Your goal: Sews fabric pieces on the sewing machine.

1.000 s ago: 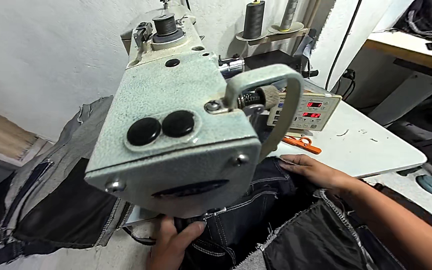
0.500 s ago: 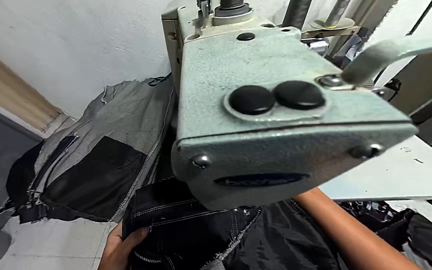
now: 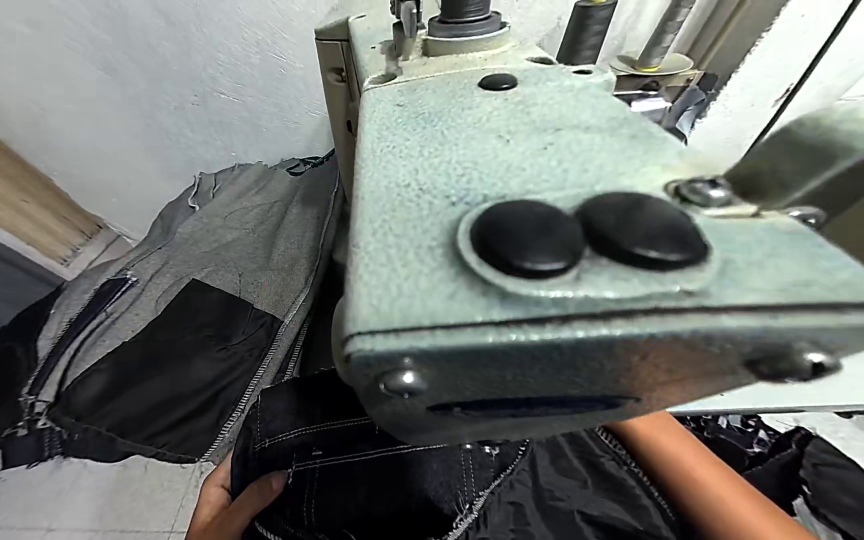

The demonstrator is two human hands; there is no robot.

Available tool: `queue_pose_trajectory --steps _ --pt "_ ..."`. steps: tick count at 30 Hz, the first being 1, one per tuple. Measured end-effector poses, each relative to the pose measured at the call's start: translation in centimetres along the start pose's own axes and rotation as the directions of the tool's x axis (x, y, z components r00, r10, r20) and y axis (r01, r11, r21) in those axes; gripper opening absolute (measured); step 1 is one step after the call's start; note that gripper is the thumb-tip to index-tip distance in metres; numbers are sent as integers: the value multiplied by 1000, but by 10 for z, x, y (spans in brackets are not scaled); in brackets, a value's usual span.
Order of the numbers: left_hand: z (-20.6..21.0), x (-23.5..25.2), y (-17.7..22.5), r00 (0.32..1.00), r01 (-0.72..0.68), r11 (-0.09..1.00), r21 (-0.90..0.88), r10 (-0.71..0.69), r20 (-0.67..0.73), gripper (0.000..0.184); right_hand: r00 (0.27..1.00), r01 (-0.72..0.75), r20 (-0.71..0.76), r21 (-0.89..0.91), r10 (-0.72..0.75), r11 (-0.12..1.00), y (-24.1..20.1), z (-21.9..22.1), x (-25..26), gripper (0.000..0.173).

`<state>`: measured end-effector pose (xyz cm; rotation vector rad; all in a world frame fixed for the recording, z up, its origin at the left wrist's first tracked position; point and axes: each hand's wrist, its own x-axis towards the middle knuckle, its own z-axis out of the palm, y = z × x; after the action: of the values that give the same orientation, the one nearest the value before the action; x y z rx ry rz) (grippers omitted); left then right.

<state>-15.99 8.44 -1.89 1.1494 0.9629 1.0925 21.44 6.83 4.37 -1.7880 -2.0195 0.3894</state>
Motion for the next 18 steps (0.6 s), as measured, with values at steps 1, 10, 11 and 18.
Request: queue_pose_trajectory --steps 1,10,11,18 --pt "-2 0 -1 1000 -3 1000 -7 3 17 42 967 147 -203 -62 -157 987 5 7 -5 16" --pt "3 2 15 962 -136 661 738 266 -61 80 984 -152 65 -164 165 975 29 -31 -48 52" --pt "5 -2 21 937 -187 513 838 350 -6 79 994 -102 13 -159 105 982 39 -27 -58 62" --pt "77 -45 32 917 -398 423 814 167 362 23 947 -274 274 418 168 866 52 -12 -122 96"
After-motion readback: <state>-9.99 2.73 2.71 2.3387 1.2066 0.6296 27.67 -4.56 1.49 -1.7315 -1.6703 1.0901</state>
